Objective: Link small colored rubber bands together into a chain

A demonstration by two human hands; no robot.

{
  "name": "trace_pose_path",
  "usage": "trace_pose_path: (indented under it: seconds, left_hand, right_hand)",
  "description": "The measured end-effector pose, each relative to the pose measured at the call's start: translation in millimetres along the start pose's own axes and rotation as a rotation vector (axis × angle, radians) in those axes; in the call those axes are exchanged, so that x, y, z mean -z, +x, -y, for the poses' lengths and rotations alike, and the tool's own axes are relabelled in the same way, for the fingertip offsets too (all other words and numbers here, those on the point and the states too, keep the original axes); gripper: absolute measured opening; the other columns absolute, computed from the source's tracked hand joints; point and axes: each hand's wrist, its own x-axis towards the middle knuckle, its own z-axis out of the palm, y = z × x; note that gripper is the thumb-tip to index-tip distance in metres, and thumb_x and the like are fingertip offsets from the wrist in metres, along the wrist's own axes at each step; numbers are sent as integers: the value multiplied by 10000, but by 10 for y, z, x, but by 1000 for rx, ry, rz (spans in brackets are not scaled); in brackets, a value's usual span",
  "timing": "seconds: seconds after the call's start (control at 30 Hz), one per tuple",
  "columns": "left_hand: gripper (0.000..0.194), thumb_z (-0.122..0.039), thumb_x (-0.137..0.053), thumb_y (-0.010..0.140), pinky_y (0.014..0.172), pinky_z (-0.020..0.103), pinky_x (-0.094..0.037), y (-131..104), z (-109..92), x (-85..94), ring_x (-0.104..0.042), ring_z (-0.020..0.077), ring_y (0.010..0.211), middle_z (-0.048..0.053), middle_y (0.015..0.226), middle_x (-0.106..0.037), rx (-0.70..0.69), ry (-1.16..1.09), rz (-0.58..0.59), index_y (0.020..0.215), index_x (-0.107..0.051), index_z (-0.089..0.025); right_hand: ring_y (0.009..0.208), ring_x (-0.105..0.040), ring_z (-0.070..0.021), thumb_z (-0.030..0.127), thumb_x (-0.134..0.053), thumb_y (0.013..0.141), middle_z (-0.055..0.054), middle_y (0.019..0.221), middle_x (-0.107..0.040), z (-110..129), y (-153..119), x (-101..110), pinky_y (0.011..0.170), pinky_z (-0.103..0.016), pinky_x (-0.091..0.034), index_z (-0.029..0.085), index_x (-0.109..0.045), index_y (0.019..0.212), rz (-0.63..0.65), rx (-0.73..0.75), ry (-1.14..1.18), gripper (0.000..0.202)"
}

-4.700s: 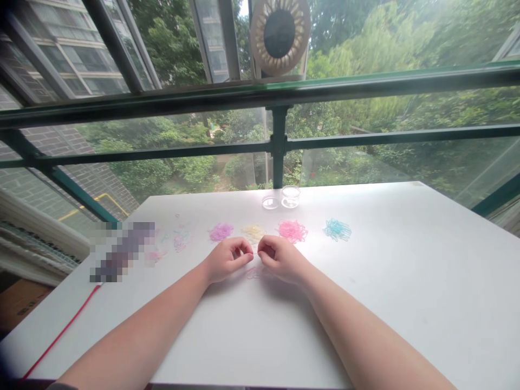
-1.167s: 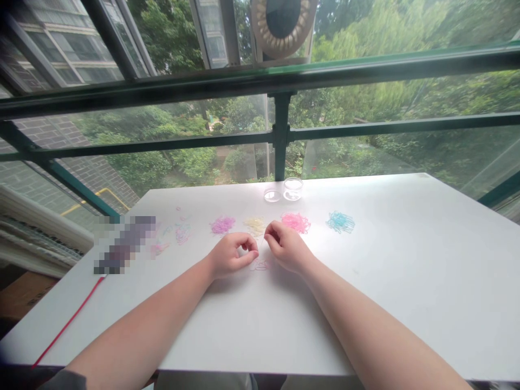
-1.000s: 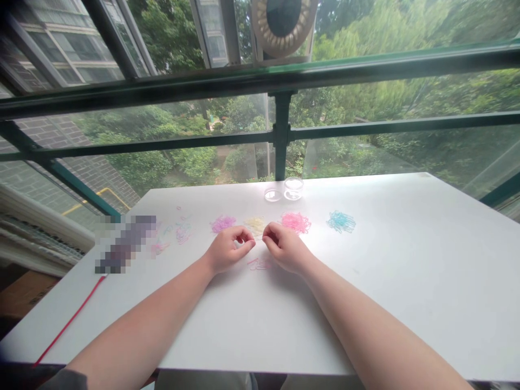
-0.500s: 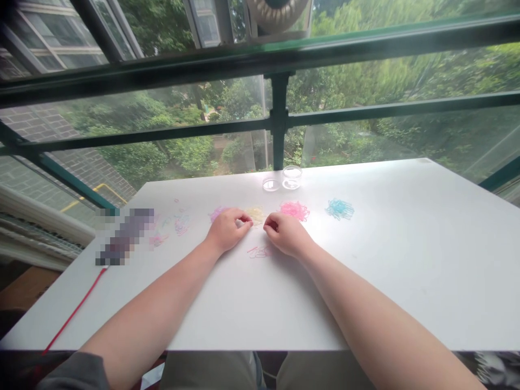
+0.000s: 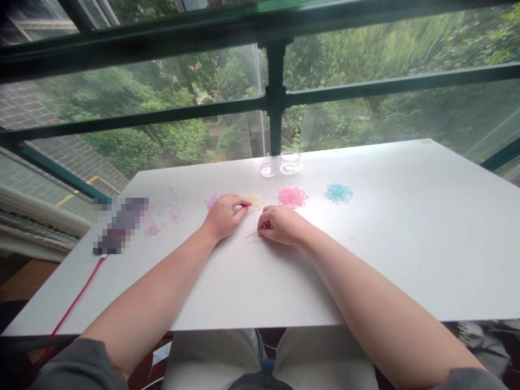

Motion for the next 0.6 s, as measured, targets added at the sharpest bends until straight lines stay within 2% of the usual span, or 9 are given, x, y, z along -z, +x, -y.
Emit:
trace_pose_path:
  seconds: [0.13,0.3,0.43,0.6]
  left_hand:
    - [196,-209,-493,810,806,296,-450,-40,-55,56,-584,166,847,40,878,-655,-55,-50,14,891,-669,-185]
    - [187,-242,-499,795,634,245,-436,-128,-138,133,-574,136,684,17,796,-671,-79,-75,268,840,-675,-196]
    - [219,-222,-478,788,601,228,-428,-161,-152,159,-589,134,676,14,774,-690,-45,-115,344,844,-689,-204]
    - [245,-175,-440,792,623,224,-464,-207,-126,130,-617,116,646,2,760,-708,68,-350,387,933,-639,-193]
  right_hand:
    - [628,-511,-117,138,-571,698,-32,730,-606,-15,7,-17,572,-217,-379,159,-665,696,-15,5,-1,96]
    - [578,-507,-108,177,-536,724,-15,676,-608,-35,9,-5,541,-218,-375,161,-635,721,-51,-68,106,101]
    - [542,-519,-110,210,-501,755,-4,615,-622,-67,10,10,519,-221,-376,167,-617,758,-18,-142,248,124]
    - [532,-536,-111,220,-505,754,-3,605,-633,-115,19,-5,523,-225,-383,164,-598,752,-32,-146,363,109]
